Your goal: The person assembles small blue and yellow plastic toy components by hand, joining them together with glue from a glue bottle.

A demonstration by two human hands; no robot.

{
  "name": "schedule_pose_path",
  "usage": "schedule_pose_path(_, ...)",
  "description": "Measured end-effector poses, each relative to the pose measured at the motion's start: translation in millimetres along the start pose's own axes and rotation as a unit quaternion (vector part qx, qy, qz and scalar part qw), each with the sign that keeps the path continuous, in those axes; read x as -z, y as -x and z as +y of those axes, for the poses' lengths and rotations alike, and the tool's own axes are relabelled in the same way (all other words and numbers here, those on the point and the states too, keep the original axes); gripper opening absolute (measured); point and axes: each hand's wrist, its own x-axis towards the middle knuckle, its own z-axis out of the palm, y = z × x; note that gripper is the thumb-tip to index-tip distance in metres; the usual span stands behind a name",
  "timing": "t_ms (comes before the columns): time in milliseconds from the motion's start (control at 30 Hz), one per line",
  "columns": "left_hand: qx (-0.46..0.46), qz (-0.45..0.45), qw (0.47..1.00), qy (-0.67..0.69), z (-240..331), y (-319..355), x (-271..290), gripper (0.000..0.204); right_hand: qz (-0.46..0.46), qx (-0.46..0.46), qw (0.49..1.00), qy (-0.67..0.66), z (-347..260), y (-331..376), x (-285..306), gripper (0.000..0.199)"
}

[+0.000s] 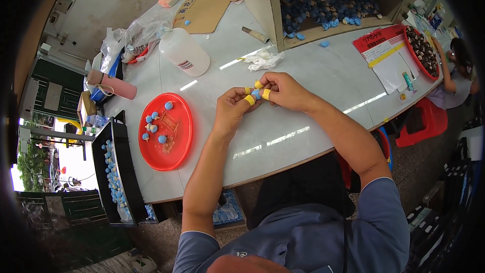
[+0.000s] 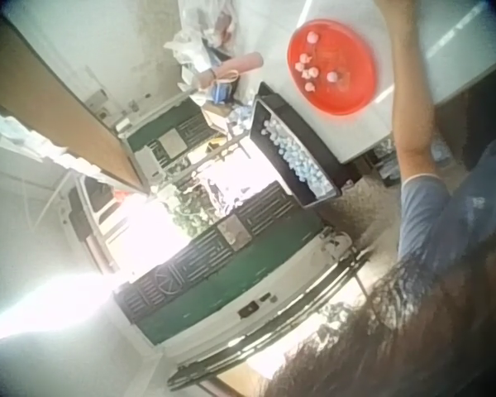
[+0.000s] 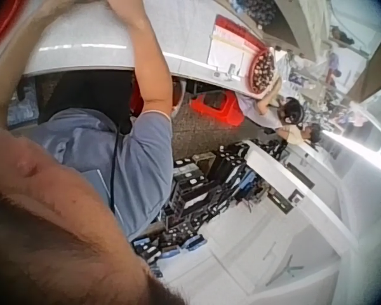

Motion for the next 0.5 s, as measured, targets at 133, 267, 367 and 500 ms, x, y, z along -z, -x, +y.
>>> schedule_pose_path(133, -0.01, 0.002, 1.0, 0.003, -2.7, 0.0, -1.6, 0.019, -0.007, 0.014, 1.0, 0.0, 1.3, 0.5, -1.9, 0.009)
schedule_pose_path(267, -0.012, 0.008, 1.0, -0.018, -4.2, 0.2, -3.5, 0.019, -0.004, 0.012, 1.0, 0.013, 3.2, 0.9, -1.0, 0.007)
schedule_pose_path(367, -0.004, 0.015, 1.0, -0.026, -4.9, -1.0, -1.5, 0.019, 0.006, 0.006, 1.0, 0.013, 0.9, 0.2, -3.0, 0.009)
schedule_pose_path(500, 0.004, 0.023, 0.999, -0.031, 0.6, 0.5, -4.1, 0.022, 0.03, -0.01, 0.999, -0.005, -3.6, 0.4, -6.0, 0.014)
